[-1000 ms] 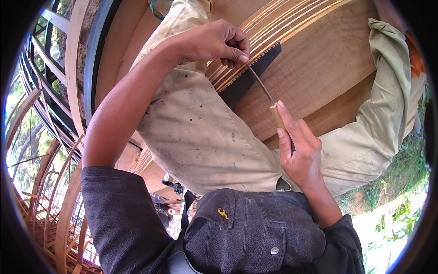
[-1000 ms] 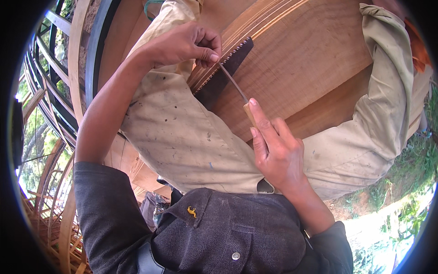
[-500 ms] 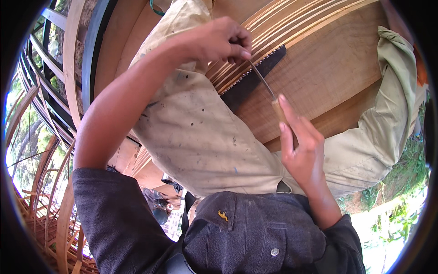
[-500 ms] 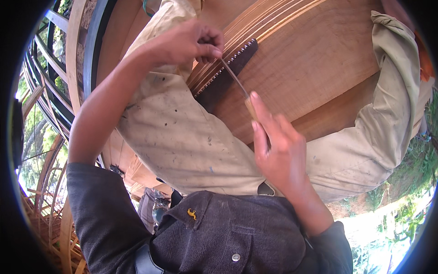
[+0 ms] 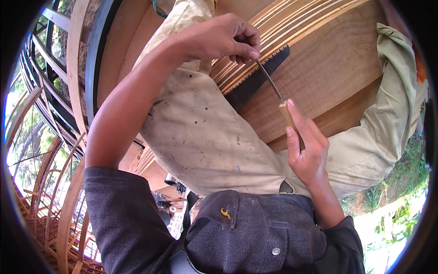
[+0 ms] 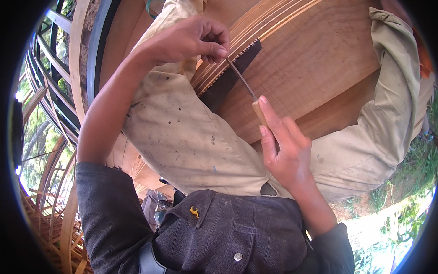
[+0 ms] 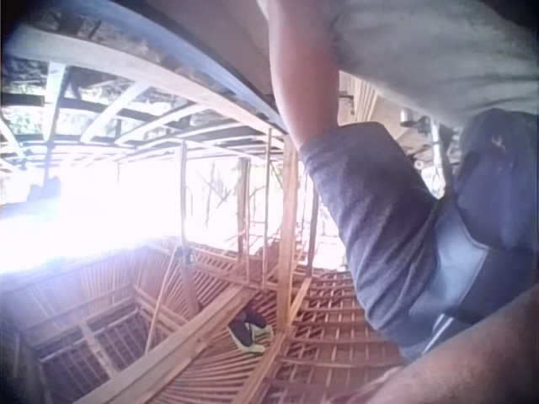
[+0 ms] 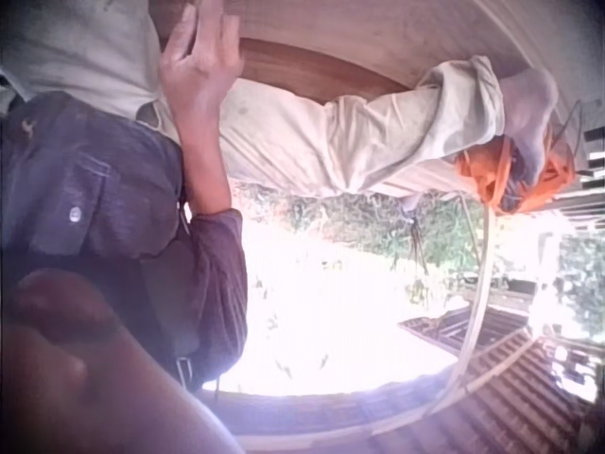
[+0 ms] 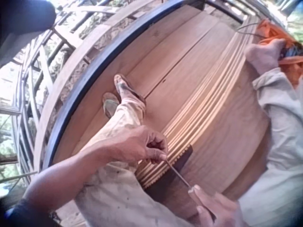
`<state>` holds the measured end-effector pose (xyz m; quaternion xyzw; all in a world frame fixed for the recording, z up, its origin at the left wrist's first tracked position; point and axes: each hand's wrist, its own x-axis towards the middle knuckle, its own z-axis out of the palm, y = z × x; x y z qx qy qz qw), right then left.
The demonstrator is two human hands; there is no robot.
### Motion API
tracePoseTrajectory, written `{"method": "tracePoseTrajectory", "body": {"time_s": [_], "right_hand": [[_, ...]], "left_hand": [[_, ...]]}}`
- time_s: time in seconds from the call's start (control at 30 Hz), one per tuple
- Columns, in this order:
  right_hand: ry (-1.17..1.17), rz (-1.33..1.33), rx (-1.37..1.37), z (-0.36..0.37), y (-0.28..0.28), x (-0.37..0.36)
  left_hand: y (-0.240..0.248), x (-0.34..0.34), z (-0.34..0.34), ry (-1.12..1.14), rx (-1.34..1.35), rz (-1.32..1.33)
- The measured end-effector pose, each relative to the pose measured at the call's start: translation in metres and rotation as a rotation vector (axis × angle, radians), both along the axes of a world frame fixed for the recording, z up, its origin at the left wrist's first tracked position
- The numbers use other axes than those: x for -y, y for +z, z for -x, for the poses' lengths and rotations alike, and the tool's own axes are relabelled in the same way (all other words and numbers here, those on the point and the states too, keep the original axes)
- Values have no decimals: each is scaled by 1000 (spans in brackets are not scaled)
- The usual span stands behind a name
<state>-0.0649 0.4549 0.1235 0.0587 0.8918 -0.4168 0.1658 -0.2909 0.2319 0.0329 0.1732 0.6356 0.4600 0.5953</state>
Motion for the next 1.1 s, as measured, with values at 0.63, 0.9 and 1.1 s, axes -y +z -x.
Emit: {"method": "tracePoseTrajectory", "body": {"time_s": [0.63, 0.9, 1.1], "right_hand": [[-38, -14, 137, 10, 11, 4], [0, 9, -47, 44, -25, 25], [-1, -1, -23, 15, -10, 12]], "left_hand": [[-1, -14, -4, -68, -111, 127], [-18, 21, 16, 139, -91, 223], [-4, 14, 1, 125, 3, 59]]}}
